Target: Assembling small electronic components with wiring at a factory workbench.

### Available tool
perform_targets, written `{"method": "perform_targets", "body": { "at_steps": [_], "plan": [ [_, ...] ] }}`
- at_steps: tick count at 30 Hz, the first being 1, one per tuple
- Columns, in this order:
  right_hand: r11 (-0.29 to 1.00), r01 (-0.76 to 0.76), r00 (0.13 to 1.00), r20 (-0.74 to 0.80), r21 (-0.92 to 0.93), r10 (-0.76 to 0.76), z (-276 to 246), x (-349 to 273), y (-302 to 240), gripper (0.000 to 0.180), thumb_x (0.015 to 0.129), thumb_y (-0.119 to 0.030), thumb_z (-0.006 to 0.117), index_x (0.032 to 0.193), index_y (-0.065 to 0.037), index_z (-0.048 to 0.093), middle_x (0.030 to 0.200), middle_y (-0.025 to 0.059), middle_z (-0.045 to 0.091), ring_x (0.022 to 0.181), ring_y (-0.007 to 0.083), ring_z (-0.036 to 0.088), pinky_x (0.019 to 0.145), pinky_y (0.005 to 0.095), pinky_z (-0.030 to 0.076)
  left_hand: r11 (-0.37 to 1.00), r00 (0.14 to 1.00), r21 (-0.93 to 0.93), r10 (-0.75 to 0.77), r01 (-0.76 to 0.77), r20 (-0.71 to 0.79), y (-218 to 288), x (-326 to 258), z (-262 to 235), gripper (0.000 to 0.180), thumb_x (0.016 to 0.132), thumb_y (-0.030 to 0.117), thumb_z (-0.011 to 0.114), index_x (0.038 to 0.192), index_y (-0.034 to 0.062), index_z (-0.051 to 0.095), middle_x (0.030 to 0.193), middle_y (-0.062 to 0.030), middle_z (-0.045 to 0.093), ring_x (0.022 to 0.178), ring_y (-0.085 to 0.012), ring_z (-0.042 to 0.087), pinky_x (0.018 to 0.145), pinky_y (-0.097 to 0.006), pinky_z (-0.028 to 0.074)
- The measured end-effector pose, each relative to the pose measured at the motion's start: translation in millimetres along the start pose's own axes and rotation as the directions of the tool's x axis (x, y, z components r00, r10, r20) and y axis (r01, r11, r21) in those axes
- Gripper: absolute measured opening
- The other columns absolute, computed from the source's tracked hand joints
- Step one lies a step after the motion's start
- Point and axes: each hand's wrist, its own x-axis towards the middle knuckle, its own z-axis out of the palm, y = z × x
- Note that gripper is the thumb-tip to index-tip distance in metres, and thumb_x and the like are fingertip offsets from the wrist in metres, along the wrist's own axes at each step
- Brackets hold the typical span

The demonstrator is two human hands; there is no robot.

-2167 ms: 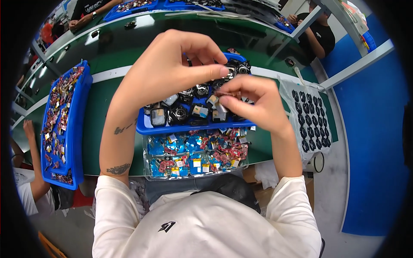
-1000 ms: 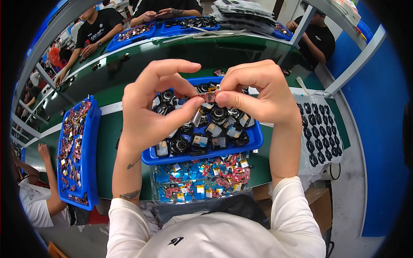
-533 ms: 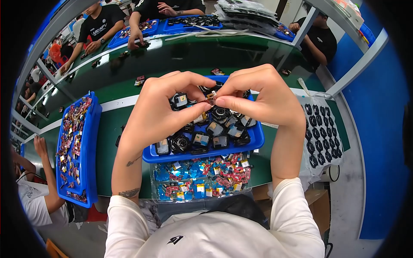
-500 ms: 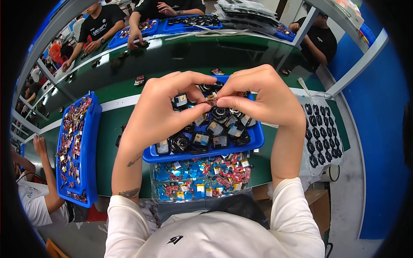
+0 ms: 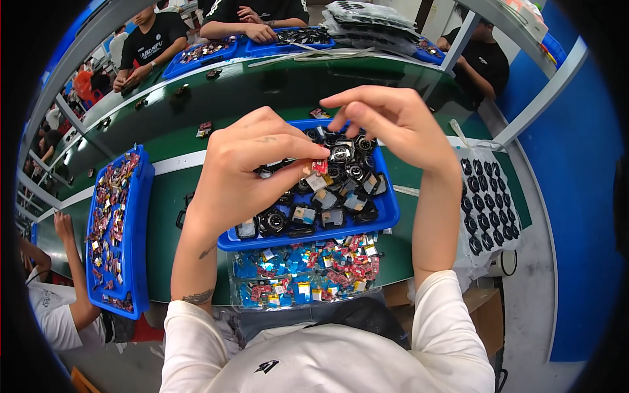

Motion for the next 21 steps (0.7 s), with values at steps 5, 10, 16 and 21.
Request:
{"method": "perform_targets", "body": {
  "at_steps": [5, 10, 16, 21],
  "plan": [
    [0.974, 0.120, 0.980, 0.132, 0.191, -0.147, 11.0, 5.2, 14.1, 0.025, 0.090, -0.011, 0.060, 0.109, 0.004, 0.063, 0.093, 0.0081, 0.066, 0.082, 0.0101, 0.062, 0.072, 0.0229, 0.050, 0.984, 0.993, -0.144, -0.110, 0.105, -0.028, -0.2, -0.8, 1.7, 0.023, 0.065, -0.001, 0.075, 0.087, 0.0057, 0.071, 0.079, -0.0037, 0.068, 0.072, -0.0152, 0.059, 0.063, -0.025, 0.047],
    [0.945, 0.144, 0.987, 0.024, 0.293, -0.158, 16.5, 6.7, 14.4, 0.013, 0.085, -0.009, 0.067, 0.091, 0.002, 0.067, 0.081, 0.0053, 0.066, 0.075, 0.0083, 0.061, 0.067, 0.0218, 0.050, 0.978, 0.972, -0.158, -0.163, 0.137, -0.170, -6.1, -3.6, 2.5, 0.020, 0.065, 0.004, 0.079, 0.083, 0.0034, 0.069, 0.077, -0.0045, 0.066, 0.073, -0.0120, 0.061, 0.063, -0.025, 0.048],
    [0.953, 0.119, 0.987, -0.139, 0.279, -0.083, 18.3, 6.9, 4.7, 0.014, 0.085, -0.011, 0.067, 0.086, 0.002, 0.067, 0.073, 0.0044, 0.066, 0.067, 0.0068, 0.061, 0.061, 0.0197, 0.049, 0.993, 0.959, 0.116, -0.004, 0.039, -0.283, -9.5, -1.1, 3.5, 0.018, 0.065, 0.004, 0.079, 0.081, 0.0033, 0.069, 0.074, -0.0049, 0.066, 0.069, -0.0147, 0.061, 0.059, -0.024, 0.048],
    [0.959, 0.123, 0.985, -0.152, 0.254, -0.086, 22.5, 6.4, 6.0, 0.012, 0.087, -0.008, 0.064, 0.087, 0.003, 0.067, 0.079, 0.0068, 0.066, 0.069, 0.0083, 0.061, 0.059, 0.0196, 0.048, 0.988, 0.972, 0.063, -0.124, 0.139, -0.199, -3.6, 0.6, 8.1, 0.012, 0.073, -0.001, 0.070, 0.085, 0.0010, 0.068, 0.073, -0.0060, 0.065, 0.067, -0.0155, 0.061, 0.059, -0.024, 0.048]
  ]
}}
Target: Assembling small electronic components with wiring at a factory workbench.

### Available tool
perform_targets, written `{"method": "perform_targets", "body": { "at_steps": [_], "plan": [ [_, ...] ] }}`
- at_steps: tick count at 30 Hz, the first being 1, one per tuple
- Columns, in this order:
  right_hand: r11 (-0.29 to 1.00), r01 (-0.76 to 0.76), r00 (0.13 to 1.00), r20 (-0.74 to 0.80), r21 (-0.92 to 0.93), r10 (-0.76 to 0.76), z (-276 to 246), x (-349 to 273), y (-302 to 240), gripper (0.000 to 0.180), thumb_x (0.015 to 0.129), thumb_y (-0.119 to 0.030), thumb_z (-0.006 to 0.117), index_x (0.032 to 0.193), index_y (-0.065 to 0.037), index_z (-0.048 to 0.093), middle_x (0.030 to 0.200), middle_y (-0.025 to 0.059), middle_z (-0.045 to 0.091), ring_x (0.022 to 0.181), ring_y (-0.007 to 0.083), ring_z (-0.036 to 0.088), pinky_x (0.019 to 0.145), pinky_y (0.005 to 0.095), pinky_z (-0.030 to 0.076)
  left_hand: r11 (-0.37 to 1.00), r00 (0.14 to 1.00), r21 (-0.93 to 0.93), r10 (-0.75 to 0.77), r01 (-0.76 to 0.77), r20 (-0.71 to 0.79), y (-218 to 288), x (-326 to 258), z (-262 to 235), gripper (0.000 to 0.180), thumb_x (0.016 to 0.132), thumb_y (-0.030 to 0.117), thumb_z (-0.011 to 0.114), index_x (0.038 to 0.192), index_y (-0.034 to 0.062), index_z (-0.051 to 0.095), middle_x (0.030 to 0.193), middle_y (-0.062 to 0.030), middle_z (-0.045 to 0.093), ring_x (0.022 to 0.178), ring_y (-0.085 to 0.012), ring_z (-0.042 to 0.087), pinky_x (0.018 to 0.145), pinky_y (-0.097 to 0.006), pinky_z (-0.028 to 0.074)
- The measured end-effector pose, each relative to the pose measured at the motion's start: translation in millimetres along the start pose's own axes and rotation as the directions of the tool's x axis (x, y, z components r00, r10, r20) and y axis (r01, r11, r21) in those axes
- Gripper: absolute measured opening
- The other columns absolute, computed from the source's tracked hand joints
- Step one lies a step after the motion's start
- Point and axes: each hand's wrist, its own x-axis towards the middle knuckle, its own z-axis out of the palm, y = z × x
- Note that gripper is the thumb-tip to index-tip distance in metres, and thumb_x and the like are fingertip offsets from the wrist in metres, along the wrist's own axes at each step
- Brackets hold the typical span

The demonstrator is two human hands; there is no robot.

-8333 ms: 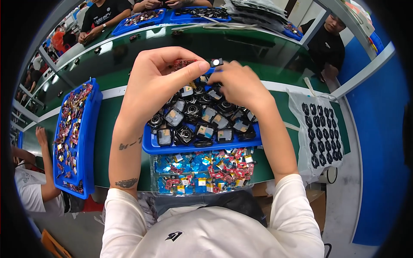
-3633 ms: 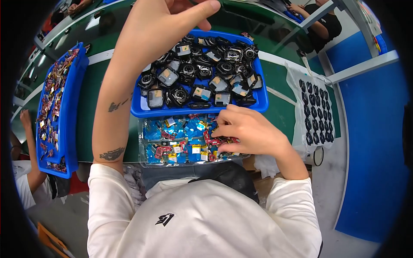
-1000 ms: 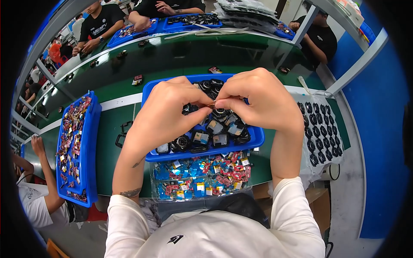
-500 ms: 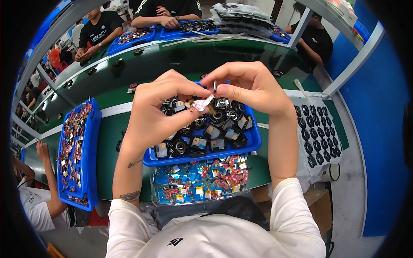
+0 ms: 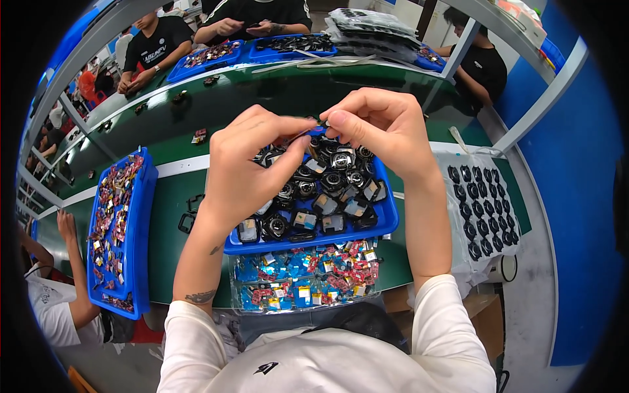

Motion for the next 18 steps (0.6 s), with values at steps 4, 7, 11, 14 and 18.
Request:
{"method": "perform_targets", "body": {
  "at_steps": [4, 7, 11, 14, 18],
  "plan": [
    [0.980, 0.154, 0.984, -0.067, -0.123, -0.163, 5.4, 2.9, 9.2, 0.011, 0.082, -0.011, 0.069, 0.084, 0.000, 0.069, 0.075, 0.0031, 0.067, 0.065, 0.0053, 0.059, 0.058, 0.0179, 0.046, 0.986, 0.989, -0.104, -0.123, 0.131, 0.080, -3.8, -2.3, -1.8, 0.011, 0.075, 0.001, 0.069, 0.086, 0.0004, 0.067, 0.073, -0.0068, 0.065, 0.068, -0.0136, 0.061, 0.062, -0.023, 0.049],
    [0.970, 0.184, 0.976, -0.085, -0.158, -0.199, 6.5, 3.2, 11.1, 0.009, 0.080, -0.009, 0.071, 0.084, -0.001, 0.070, 0.075, 0.0022, 0.068, 0.065, 0.0048, 0.059, 0.057, 0.0174, 0.045, 0.903, 0.966, -0.347, -0.219, 0.255, 0.141, -6.6, -4.5, -1.9, 0.009, 0.079, 0.005, 0.069, 0.086, -0.0011, 0.066, 0.075, -0.0054, 0.065, 0.070, -0.0104, 0.060, 0.063, -0.023, 0.048],
    [0.973, 0.195, 0.977, -0.062, -0.122, -0.204, 5.9, 1.6, 10.8, 0.009, 0.081, -0.009, 0.070, 0.083, 0.000, 0.069, 0.075, 0.0038, 0.067, 0.065, 0.0057, 0.060, 0.057, 0.0182, 0.046, 0.724, 0.901, -0.537, -0.366, 0.433, 0.233, -3.2, -3.3, -3.6, 0.013, 0.083, 0.009, 0.069, 0.086, -0.0032, 0.066, 0.077, -0.0024, 0.064, 0.071, -0.0064, 0.058, 0.062, -0.020, 0.047],
    [0.989, 0.133, 0.990, -0.049, 0.064, -0.130, 8.5, 1.5, 10.6, 0.009, 0.081, -0.007, 0.070, 0.082, 0.001, 0.068, 0.074, 0.0055, 0.067, 0.065, 0.0074, 0.061, 0.058, 0.0192, 0.047, 0.701, 0.887, -0.544, -0.392, 0.461, 0.245, -6.2, -4.6, -7.1, 0.014, 0.083, 0.010, 0.069, 0.089, -0.0029, 0.067, 0.077, -0.0019, 0.064, 0.070, -0.0051, 0.058, 0.062, -0.018, 0.046],
    [0.957, -0.012, 0.999, 0.051, 0.291, -0.003, 7.7, 1.3, 9.8, 0.011, 0.083, -0.009, 0.069, 0.081, 0.002, 0.066, 0.072, 0.0064, 0.066, 0.064, 0.0087, 0.060, 0.060, 0.0203, 0.048, 0.665, 0.881, -0.583, -0.407, 0.466, 0.240, -7.8, -3.9, -6.4, 0.014, 0.083, 0.011, 0.070, 0.090, -0.0015, 0.068, 0.077, -0.0015, 0.065, 0.069, -0.0045, 0.057, 0.061, -0.017, 0.045]
  ]
}}
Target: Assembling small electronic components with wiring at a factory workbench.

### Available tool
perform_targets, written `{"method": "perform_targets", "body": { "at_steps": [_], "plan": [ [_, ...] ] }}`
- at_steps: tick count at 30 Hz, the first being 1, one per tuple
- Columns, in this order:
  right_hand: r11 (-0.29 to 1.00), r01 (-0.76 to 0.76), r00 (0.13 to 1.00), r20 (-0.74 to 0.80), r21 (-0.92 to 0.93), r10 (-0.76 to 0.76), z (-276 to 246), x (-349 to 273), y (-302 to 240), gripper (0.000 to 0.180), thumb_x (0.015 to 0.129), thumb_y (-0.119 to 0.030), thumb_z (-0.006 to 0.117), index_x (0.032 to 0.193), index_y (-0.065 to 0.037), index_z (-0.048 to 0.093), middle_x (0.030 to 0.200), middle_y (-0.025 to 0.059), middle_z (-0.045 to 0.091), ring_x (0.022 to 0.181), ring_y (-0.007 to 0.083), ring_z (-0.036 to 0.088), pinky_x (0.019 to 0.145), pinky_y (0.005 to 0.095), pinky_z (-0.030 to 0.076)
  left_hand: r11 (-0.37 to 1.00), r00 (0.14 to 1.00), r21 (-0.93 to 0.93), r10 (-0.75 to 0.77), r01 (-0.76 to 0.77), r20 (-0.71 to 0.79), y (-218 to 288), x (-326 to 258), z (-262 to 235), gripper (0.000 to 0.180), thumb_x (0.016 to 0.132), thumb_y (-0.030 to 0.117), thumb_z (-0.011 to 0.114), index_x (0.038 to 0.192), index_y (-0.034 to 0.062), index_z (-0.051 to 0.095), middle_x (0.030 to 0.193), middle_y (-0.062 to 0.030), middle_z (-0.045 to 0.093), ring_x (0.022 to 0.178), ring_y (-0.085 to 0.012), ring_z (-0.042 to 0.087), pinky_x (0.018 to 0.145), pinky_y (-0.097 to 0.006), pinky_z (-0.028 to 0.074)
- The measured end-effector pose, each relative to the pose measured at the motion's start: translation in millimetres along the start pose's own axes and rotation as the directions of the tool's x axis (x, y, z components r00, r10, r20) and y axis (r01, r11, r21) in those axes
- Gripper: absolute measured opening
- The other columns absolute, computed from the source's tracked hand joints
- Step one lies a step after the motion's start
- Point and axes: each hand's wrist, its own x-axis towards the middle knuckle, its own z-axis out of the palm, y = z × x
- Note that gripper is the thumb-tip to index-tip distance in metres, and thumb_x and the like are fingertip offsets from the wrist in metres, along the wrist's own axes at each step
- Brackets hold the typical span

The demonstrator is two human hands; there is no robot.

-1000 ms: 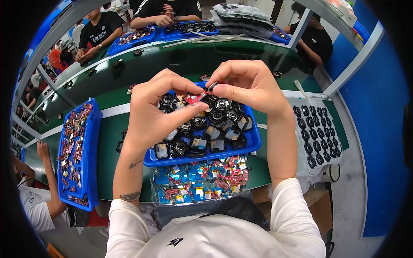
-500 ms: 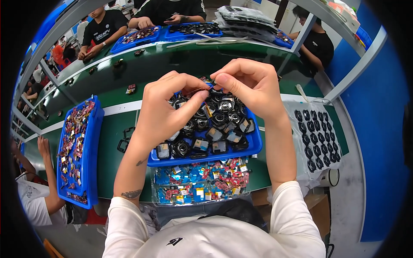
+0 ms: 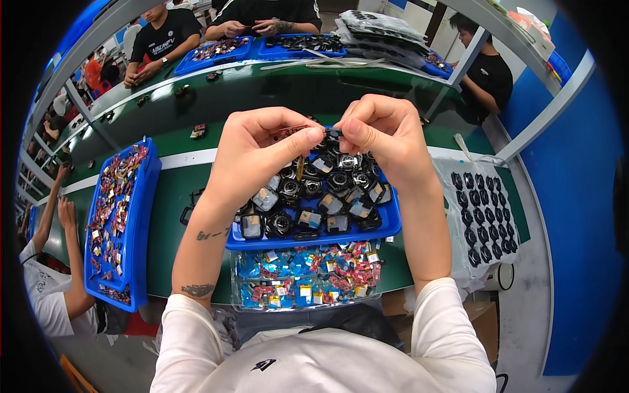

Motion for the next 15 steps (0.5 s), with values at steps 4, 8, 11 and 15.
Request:
{"method": "perform_targets", "body": {
  "at_steps": [4, 8, 11, 15],
  "plan": [
    [0.995, -0.089, 0.995, 0.040, 0.035, 0.088, 2.5, 0.5, 2.9, 0.014, 0.084, -0.012, 0.068, 0.080, 0.001, 0.066, 0.070, 0.0060, 0.065, 0.062, 0.0085, 0.059, 0.059, 0.0205, 0.048, 0.999, 1.000, 0.030, -0.016, 0.016, -0.012, -0.8, 1.5, 0.3, 0.014, 0.083, 0.011, 0.070, 0.090, -0.0013, 0.068, 0.076, -0.0013, 0.064, 0.069, -0.0040, 0.057, 0.061, -0.017, 0.045],
    [0.996, -0.083, 0.996, 0.015, -0.037, 0.084, 9.7, 0.9, 1.0, 0.016, 0.086, -0.015, 0.066, 0.079, -0.001, 0.063, 0.069, 0.0038, 0.062, 0.062, 0.0082, 0.058, 0.057, 0.0202, 0.045, 0.997, 0.998, 0.064, -0.030, 0.034, -0.050, -0.6, 1.3, -0.8, 0.014, 0.084, 0.012, 0.069, 0.087, -0.0017, 0.067, 0.074, -0.0006, 0.064, 0.065, -0.0025, 0.055, 0.056, -0.017, 0.043],
    [0.989, -0.063, 0.996, -0.077, -0.132, 0.053, 11.2, 1.5, -0.2, 0.014, 0.085, -0.014, 0.067, 0.081, -0.001, 0.064, 0.071, 0.0044, 0.064, 0.062, 0.0084, 0.059, 0.058, 0.0199, 0.046, 0.996, 0.994, 0.069, -0.051, 0.057, -0.094, 3.1, 0.0, -1.4, 0.014, 0.084, 0.012, 0.068, 0.086, -0.0016, 0.066, 0.072, 0.0005, 0.063, 0.062, -0.0016, 0.053, 0.054, -0.016, 0.041],
    [0.981, -0.018, 0.994, -0.106, -0.192, -0.002, 11.2, -0.9, -0.4, 0.013, 0.085, -0.011, 0.068, 0.084, 0.002, 0.067, 0.074, 0.0049, 0.066, 0.066, 0.0073, 0.059, 0.061, 0.0215, 0.049, 0.995, 0.992, 0.100, 0.010, 0.002, -0.122, 0.1, 0.3, 0.7, 0.014, 0.084, 0.013, 0.068, 0.085, -0.0011, 0.066, 0.069, 0.0019, 0.061, 0.060, -0.0011, 0.051, 0.053, -0.016, 0.039]
  ]
}}
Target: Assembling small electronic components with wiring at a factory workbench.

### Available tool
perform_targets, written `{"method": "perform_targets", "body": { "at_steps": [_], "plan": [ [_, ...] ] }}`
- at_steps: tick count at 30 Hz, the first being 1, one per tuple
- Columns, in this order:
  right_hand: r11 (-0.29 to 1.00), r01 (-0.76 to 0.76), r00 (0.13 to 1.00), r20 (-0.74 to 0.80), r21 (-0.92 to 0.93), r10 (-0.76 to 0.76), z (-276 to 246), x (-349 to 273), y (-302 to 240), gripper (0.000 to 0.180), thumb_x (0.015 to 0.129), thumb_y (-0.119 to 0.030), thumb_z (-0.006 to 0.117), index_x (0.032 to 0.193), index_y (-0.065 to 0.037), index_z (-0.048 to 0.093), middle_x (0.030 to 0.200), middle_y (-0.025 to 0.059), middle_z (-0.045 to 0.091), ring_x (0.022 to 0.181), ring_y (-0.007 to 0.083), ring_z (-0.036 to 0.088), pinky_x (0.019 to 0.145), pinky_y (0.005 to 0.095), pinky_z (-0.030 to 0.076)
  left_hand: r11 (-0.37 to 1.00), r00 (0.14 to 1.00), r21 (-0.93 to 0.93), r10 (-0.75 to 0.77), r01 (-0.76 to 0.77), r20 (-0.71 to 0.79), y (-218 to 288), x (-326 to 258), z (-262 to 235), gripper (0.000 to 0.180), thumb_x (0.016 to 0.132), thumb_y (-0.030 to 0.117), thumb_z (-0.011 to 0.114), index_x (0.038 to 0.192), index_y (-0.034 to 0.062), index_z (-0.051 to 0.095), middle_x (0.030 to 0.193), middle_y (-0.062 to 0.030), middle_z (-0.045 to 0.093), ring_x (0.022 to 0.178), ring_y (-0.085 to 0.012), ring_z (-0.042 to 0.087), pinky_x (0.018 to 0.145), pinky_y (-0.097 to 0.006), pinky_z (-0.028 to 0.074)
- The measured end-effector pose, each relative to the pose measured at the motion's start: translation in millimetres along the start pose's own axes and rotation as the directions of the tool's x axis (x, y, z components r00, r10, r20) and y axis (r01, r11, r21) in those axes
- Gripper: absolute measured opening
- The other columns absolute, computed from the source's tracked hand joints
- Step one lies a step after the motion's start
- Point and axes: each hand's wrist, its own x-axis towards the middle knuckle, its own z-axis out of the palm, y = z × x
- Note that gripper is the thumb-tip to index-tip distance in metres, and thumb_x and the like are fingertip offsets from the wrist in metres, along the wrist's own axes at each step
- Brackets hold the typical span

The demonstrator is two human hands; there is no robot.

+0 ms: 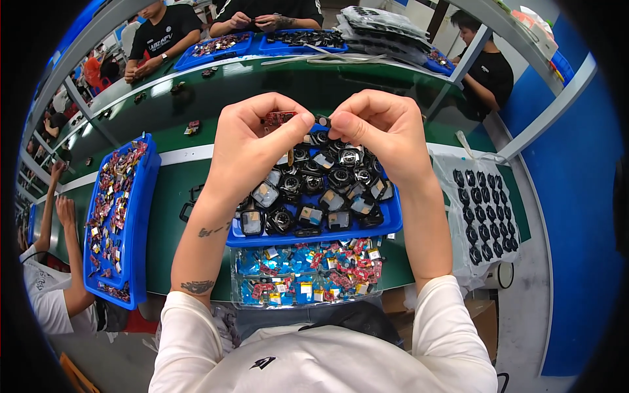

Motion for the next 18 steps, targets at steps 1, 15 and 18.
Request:
{"method": "perform_targets", "body": {
  "at_steps": [1, 15, 18],
  "plan": [
    [1.000, 0.016, 1.000, 0.013, 0.012, -0.016, -0.4, -0.4, 1.2, 0.012, 0.085, -0.010, 0.067, 0.084, 0.002, 0.066, 0.074, 0.0044, 0.065, 0.067, 0.0072, 0.059, 0.062, 0.0216, 0.049, 1.000, 1.000, -0.001, -0.003, 0.003, 0.001, -1.1, 0.3, -0.4, 0.014, 0.084, 0.013, 0.068, 0.085, -0.0011, 0.066, 0.069, 0.0019, 0.061, 0.060, -0.0011, 0.051, 0.053, -0.016, 0.039],
    [0.272, -0.144, 0.974, -0.087, -0.952, 0.211, -34.1, 16.9, 16.5, 0.011, 0.080, -0.016, 0.065, 0.082, -0.004, 0.064, 0.078, 0.0121, 0.066, 0.069, 0.0280, 0.064, 0.061, 0.0373, 0.050, 0.993, 0.986, -0.118, 0.008, 0.012, 0.166, 1.5, 4.6, -17.5, 0.015, 0.084, 0.012, 0.068, 0.089, -0.0012, 0.068, 0.082, -0.0037, 0.067, 0.076, -0.0066, 0.060, 0.070, -0.020, 0.047],
    [0.183, -0.015, 0.988, 0.014, -0.983, 0.156, -48.5, 8.3, 58.9, 0.023, 0.075, -0.015, 0.069, 0.095, -0.008, 0.063, 0.076, 0.0103, 0.063, 0.068, 0.0242, 0.061, 0.062, 0.0354, 0.048, 0.998, 0.986, -0.067, -0.001, 0.013, 0.168, 1.4, 5.4, -15.6, 0.015, 0.083, 0.013, 0.069, 0.088, -0.0009, 0.069, 0.079, -0.0021, 0.066, 0.073, -0.0051, 0.058, 0.066, -0.018, 0.045]
  ]
}}
